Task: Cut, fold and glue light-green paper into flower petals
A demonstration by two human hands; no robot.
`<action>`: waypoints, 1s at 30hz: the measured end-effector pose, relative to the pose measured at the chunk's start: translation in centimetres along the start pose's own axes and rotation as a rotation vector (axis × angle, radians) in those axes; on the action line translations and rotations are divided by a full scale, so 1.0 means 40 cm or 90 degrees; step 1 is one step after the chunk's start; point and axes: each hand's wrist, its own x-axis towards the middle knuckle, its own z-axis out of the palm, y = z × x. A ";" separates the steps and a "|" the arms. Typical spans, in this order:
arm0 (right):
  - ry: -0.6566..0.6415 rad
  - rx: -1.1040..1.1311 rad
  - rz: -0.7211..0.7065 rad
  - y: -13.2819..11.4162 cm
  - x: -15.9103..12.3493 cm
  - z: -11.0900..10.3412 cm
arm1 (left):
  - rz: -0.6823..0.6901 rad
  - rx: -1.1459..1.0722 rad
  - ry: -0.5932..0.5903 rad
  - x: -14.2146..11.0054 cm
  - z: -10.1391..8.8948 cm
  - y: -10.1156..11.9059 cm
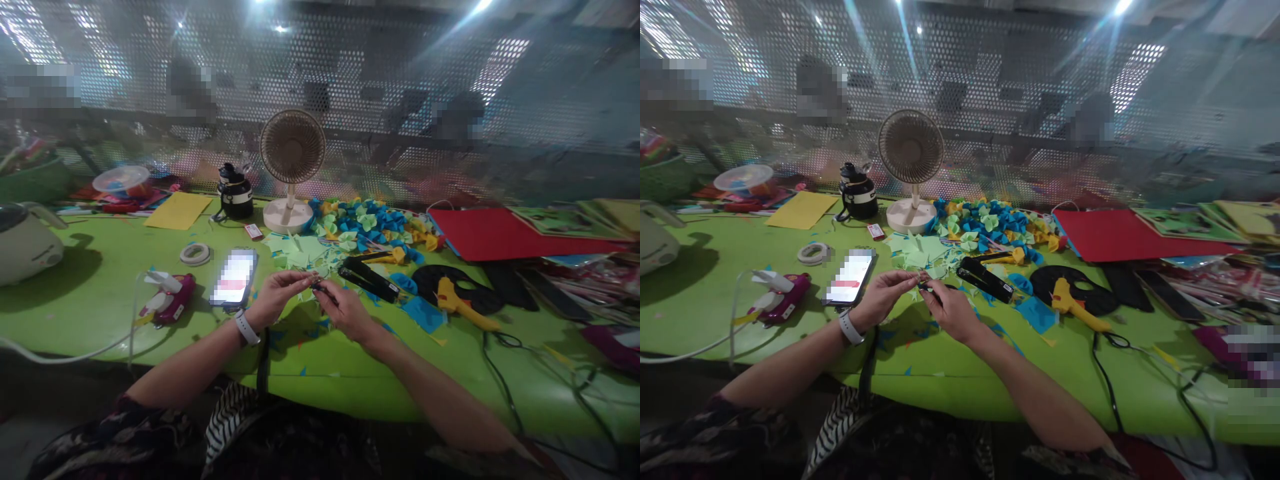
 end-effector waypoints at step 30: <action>0.008 0.125 0.127 0.008 0.006 -0.027 | 0.089 -0.116 0.082 0.037 -0.032 0.046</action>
